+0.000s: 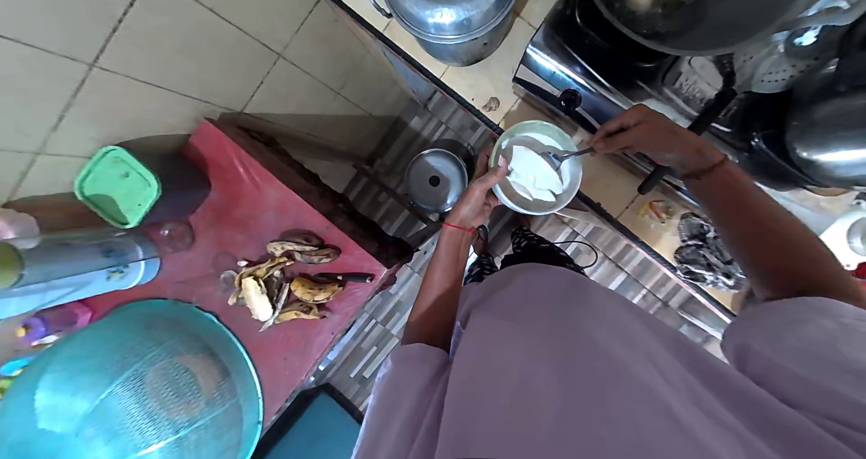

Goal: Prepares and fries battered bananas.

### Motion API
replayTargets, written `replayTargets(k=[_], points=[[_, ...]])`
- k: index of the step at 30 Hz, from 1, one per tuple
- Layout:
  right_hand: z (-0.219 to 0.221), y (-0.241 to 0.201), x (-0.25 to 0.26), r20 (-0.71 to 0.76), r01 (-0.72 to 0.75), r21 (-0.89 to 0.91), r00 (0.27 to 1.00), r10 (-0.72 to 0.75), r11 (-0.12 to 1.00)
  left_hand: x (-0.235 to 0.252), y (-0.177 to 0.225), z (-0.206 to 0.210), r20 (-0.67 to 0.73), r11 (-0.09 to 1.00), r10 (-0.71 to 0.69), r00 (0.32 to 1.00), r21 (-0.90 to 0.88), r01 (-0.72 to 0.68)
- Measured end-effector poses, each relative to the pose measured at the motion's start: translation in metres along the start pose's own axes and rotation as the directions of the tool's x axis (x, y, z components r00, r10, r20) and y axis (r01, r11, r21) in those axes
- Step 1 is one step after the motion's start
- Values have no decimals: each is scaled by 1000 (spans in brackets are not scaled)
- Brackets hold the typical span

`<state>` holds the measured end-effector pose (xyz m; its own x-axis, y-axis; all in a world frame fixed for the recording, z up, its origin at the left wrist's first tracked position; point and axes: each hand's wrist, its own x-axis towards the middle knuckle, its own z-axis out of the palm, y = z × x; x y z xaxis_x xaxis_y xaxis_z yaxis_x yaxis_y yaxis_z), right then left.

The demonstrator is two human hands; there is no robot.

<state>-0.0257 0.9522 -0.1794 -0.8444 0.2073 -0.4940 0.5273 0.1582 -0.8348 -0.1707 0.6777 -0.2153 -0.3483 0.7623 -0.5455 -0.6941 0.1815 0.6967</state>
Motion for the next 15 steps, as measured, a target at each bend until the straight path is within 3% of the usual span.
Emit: replayTargets(k=[6, 15], points=[[1, 0, 2, -124, -47, 82, 991, 57, 996, 1, 0, -2, -15, 1000, 11, 1000, 4, -11], [8, -13, -6, -186, 21, 161, 983, 9, 987, 5, 3, -6, -39, 999, 35, 999, -24, -36]])
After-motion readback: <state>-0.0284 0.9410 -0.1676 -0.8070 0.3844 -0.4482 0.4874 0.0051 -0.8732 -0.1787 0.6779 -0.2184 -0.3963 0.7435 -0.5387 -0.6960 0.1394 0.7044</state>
